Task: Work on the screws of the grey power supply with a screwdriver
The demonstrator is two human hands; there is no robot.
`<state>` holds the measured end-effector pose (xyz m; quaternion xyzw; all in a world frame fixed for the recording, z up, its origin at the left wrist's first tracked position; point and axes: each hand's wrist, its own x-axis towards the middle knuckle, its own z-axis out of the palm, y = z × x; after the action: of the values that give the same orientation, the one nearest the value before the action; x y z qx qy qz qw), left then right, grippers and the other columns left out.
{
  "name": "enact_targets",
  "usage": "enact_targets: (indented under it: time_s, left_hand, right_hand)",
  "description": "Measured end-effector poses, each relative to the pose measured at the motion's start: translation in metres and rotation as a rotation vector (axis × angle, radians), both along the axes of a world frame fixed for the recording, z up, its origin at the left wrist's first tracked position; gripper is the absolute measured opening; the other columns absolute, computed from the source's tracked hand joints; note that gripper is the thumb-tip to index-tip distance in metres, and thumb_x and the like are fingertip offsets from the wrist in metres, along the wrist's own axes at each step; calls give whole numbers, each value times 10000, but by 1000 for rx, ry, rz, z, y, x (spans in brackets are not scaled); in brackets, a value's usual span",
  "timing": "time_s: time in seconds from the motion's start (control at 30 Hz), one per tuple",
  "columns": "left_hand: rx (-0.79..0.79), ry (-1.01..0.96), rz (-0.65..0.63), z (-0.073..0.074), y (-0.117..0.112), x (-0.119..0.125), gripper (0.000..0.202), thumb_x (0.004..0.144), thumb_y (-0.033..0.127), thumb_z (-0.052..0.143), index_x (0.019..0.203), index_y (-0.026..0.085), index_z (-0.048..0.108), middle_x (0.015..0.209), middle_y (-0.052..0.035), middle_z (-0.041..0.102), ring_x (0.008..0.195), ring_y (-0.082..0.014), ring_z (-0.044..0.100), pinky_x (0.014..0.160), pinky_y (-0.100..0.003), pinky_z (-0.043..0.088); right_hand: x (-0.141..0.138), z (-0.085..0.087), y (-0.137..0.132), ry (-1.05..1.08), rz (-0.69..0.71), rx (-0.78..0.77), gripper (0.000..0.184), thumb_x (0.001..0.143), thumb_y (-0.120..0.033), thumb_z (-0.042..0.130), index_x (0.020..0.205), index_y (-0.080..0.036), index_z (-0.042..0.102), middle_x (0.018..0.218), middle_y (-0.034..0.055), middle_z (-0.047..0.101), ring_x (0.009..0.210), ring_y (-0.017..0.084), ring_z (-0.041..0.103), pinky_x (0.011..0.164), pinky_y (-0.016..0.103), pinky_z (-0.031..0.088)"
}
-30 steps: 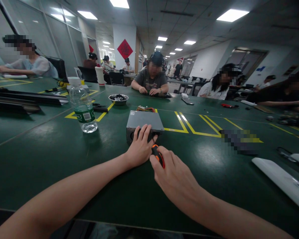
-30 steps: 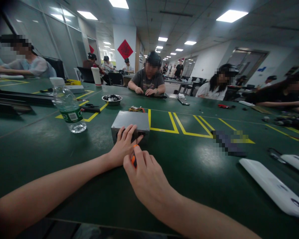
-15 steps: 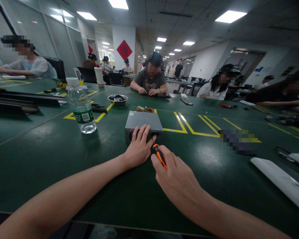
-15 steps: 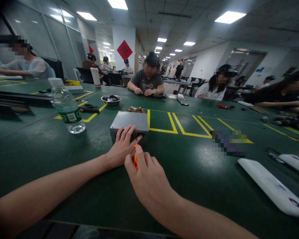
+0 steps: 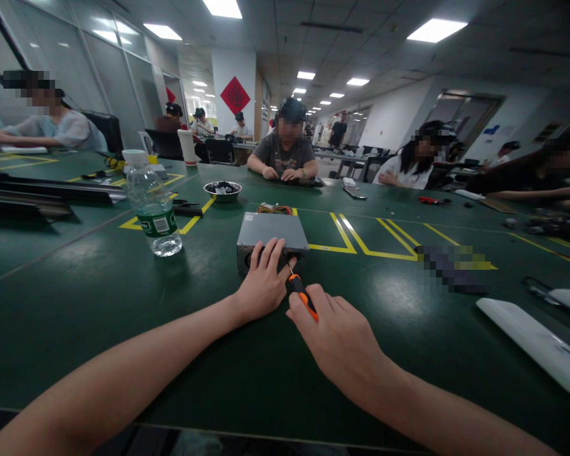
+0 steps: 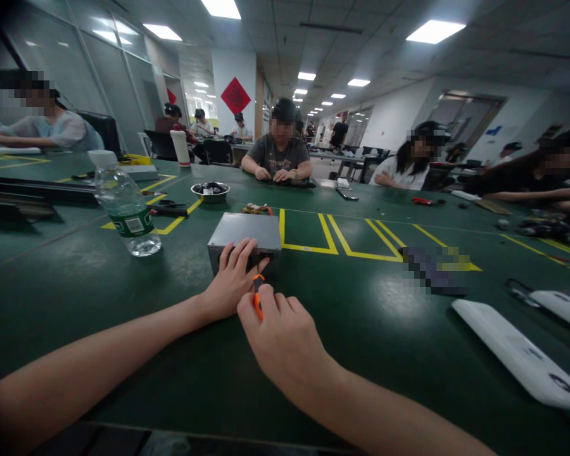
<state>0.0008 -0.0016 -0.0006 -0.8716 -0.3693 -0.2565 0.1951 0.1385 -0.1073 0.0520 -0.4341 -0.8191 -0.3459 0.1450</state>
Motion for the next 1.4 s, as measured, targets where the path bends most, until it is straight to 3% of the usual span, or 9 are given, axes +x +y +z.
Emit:
enact_targets:
  time_s: [0.17, 0.37, 0.53, 0.7, 0.83, 1.03, 1.13, 1.3, 1.4]
  left_hand:
    - [23, -17, -9, -1, 0, 0, 441, 824, 272, 476, 1254, 183, 446, 1405, -169, 252, 1322, -330, 164, 1049, -532, 152]
    - [36, -14, -3, -2, 2, 0, 458, 820, 249, 478, 1272, 192, 427, 1408, -163, 259, 1318, -332, 178, 1044, -533, 159]
    - [12, -2, 0, -1, 0, 0, 464, 812, 271, 487, 1265, 183, 431, 1403, -175, 252, 1319, -337, 174, 1049, -531, 143]
    - [-8, 2, -13, 1, -1, -1, 481, 800, 293, 504, 1263, 179, 439, 1407, -184, 232, 1321, -353, 151, 1047, -542, 129]
    - [-9, -5, -28, 1, -1, -2, 479, 807, 287, 490, 1269, 174, 433, 1412, -183, 224, 1321, -349, 146, 1049, -542, 120]
    - [4, -4, -16, -2, 1, -1, 486, 810, 279, 484, 1281, 184, 408, 1411, -172, 226, 1325, -342, 138, 1047, -541, 129]
    - [8, 2, -4, -2, 1, -1, 483, 810, 299, 493, 1271, 177, 418, 1404, -186, 229, 1319, -353, 153, 1044, -542, 134]
    - [17, 7, -15, -3, 1, -1, 490, 796, 308, 510, 1263, 181, 432, 1409, -187, 225, 1319, -359, 146, 1046, -547, 127]
    - [33, 2, -11, -4, 3, -1, 477, 811, 280, 487, 1275, 191, 417, 1411, -173, 230, 1320, -348, 147, 1044, -545, 139]
  right_hand:
    - [-2, -3, -1, 34, 54, -10, 219, 794, -105, 471, 991, -151, 556, 1093, 171, 582, 853, 221, 581, 641, 305, 436]
    - [-3, 0, -2, -14, 95, 15, 236, 825, -95, 410, 984, -147, 577, 1032, 174, 633, 594, 132, 569, 561, 265, 406]
    - [0, 3, 0, -5, 75, 98, 239, 838, -87, 374, 928, -133, 590, 973, 165, 659, 538, 120, 555, 533, 256, 393]
    - [2, 1, 2, 24, 44, 23, 189, 824, -128, 449, 967, -126, 572, 1005, 147, 647, 651, 168, 597, 548, 272, 424]
    - [1, 1, 3, 68, 70, 2, 270, 791, -59, 398, 1007, -112, 551, 1084, 183, 603, 879, 234, 602, 640, 302, 465]
    - [0, 7, 1, -16, 92, 37, 309, 816, -38, 335, 989, -136, 572, 1025, 167, 643, 562, 128, 571, 529, 253, 425]
    - [2, 5, 1, -2, 53, 68, 263, 833, -65, 366, 970, -130, 581, 1006, 153, 651, 538, 118, 561, 509, 247, 415]
    - [3, -1, 4, 57, 63, 31, 214, 820, -97, 440, 991, -115, 566, 1021, 155, 631, 834, 209, 619, 666, 301, 491]
    - [0, -2, 3, 53, 125, -12, 281, 802, -70, 437, 1058, -122, 539, 1114, 177, 587, 1053, 262, 550, 815, 360, 478]
